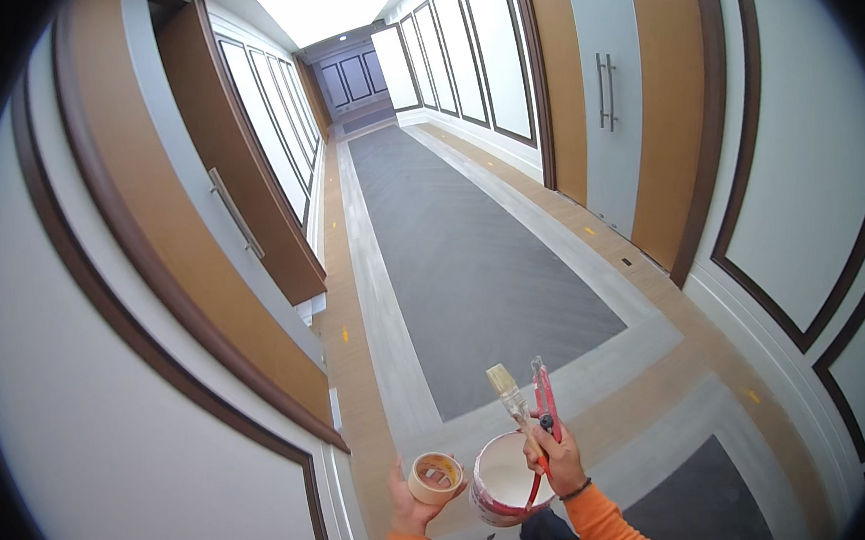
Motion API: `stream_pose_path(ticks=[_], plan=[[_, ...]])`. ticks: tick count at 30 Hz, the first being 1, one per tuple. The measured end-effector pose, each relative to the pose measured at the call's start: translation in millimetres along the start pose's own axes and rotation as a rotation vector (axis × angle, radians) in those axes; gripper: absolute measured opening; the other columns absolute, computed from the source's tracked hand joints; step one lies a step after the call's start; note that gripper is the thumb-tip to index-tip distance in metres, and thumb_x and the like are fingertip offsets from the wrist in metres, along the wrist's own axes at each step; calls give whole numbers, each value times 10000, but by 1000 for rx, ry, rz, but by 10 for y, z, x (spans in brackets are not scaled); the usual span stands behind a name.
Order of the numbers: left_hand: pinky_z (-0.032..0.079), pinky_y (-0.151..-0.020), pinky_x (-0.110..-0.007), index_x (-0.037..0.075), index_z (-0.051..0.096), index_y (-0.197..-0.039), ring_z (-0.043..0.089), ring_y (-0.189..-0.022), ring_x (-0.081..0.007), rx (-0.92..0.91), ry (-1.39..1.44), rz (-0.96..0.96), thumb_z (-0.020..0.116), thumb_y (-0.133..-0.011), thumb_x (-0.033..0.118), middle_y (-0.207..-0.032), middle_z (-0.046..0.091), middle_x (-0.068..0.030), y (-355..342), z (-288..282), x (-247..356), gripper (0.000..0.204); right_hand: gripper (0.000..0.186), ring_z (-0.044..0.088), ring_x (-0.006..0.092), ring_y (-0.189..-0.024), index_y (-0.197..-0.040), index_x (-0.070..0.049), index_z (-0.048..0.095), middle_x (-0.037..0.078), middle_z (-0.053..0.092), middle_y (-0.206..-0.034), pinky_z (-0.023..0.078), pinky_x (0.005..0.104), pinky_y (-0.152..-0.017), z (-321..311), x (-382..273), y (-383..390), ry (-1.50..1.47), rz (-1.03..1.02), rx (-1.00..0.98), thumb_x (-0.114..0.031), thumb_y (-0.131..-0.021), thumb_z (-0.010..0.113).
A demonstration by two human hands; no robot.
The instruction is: The person gathers paint supplies in a cluttered room, scoops white powder into a bucket, and mixes it with a brush. They then handle a green packet and a roll of tape before walking down a hallway carrying the bucket and tools.
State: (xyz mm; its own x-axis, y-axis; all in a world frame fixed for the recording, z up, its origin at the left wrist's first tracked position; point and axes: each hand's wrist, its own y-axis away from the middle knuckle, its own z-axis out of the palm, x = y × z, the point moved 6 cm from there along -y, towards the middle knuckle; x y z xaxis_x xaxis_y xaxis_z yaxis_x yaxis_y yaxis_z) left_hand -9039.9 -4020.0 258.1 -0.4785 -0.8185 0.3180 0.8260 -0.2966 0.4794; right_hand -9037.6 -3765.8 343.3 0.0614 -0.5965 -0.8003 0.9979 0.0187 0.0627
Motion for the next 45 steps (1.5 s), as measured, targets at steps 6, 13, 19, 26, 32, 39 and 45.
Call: stream_pose_path(ticks=[6,13,19,26,32,39,45], plan=[[461,-869,-568,47,456,-1385,504,-1231,-476,-69,-234,30,412,-913,744,-1405,484,-245,-1802,373,1106,843,328,443,99,-468,-1315,-38,463,66,530,-673,376,239,-434,170,487,-2222,19,103,-18,-210,-1041,516],[444,-696,-527,91,480,-1288,555,-1046,-397,237,-188,140,370,-840,870,-1224,528,-184,-3345,885,2074,906,337,405,62,-476,-1330,-45,465,31,524,-694,343,213,-445,796,511,-4786,94,302,-237,-216,-1045,521],[415,-674,-505,79,436,-1304,549,-1043,-388,290,-143,205,383,-784,914,-1253,493,-185,-4923,1161,3221,986,327,381,56,-484,-1332,-61,469,5,482,-690,322,216,-439,1102,704,-7057,110,360,-329,-223,-1050,508],[422,-635,-462,54,431,-1277,565,-982,-346,155,-243,205,432,-794,869,-1230,495,-171,-7215,2156,5301,948,309,397,54,-476,-1318,-69,481,7,494,-685,326,218,-434,1439,797,-9595,212,330,-176,-220,-1050,508],[416,-539,-396,66,457,-1204,594,-894,-333,129,-197,388,455,-812,807,-1111,539,-136,-9004,3380,7021,838,331,413,84,-448,-1337,-71,450,61,525,-675,343,223,-422,1720,579,-11629,22,228,-113,-214,-1044,511],[424,-610,-420,101,472,-1195,599,-922,-327,238,-122,344,481,-829,773,-1122,556,-113,-11249,3752,8480,766,330,431,87,-468,-1319,-66,459,57,525,-688,350,221,-425,1930,962,-14386,-121,224,-14,-226,-1038,524],[419,-730,-448,138,478,-1275,560,-1029,-294,375,-81,442,504,-830,758,-1248,568,-115,-12395,3714,9675,763,356,473,91,-511,-1325,-22,452,54,533,-705,372,222,-424,2421,982,-16844,-92,277,28,-212,-1034,530]])
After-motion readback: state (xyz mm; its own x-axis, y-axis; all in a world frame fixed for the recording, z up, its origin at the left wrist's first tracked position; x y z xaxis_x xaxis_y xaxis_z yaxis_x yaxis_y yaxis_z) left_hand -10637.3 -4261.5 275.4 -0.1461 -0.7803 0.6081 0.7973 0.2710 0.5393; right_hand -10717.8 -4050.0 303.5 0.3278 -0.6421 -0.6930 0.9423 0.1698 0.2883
